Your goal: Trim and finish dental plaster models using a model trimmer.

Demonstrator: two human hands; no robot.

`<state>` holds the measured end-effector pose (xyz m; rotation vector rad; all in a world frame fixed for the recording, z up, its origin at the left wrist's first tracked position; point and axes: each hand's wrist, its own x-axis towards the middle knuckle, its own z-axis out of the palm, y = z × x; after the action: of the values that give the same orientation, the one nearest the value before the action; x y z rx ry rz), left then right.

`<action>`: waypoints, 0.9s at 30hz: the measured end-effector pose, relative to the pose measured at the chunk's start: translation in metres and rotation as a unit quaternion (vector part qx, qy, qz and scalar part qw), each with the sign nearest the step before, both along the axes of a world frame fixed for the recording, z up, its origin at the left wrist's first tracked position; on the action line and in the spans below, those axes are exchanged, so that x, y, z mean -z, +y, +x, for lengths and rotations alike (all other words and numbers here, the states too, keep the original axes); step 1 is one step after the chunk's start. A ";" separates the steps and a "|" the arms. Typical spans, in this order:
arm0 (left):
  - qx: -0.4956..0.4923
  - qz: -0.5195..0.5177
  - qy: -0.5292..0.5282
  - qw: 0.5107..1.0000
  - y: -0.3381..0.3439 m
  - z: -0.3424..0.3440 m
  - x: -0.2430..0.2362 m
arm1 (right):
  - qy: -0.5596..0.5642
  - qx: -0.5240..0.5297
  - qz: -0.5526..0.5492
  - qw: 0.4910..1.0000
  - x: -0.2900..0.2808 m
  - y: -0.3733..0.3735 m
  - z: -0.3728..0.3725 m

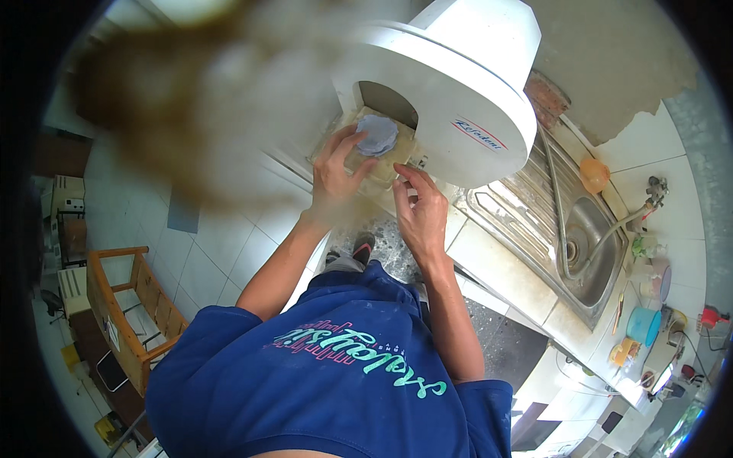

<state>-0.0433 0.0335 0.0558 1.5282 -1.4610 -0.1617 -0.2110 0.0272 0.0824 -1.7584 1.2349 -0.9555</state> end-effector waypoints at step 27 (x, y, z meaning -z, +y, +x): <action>0.045 -0.006 0.073 0.996 -0.027 0.015 0.002 | 0.160 0.037 -0.092 0.982 0.019 -0.018 0.040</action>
<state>-0.0282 0.0070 0.0538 1.4114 -1.4119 -0.3111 -0.1712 0.0096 0.0638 -2.0858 1.4596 -0.8758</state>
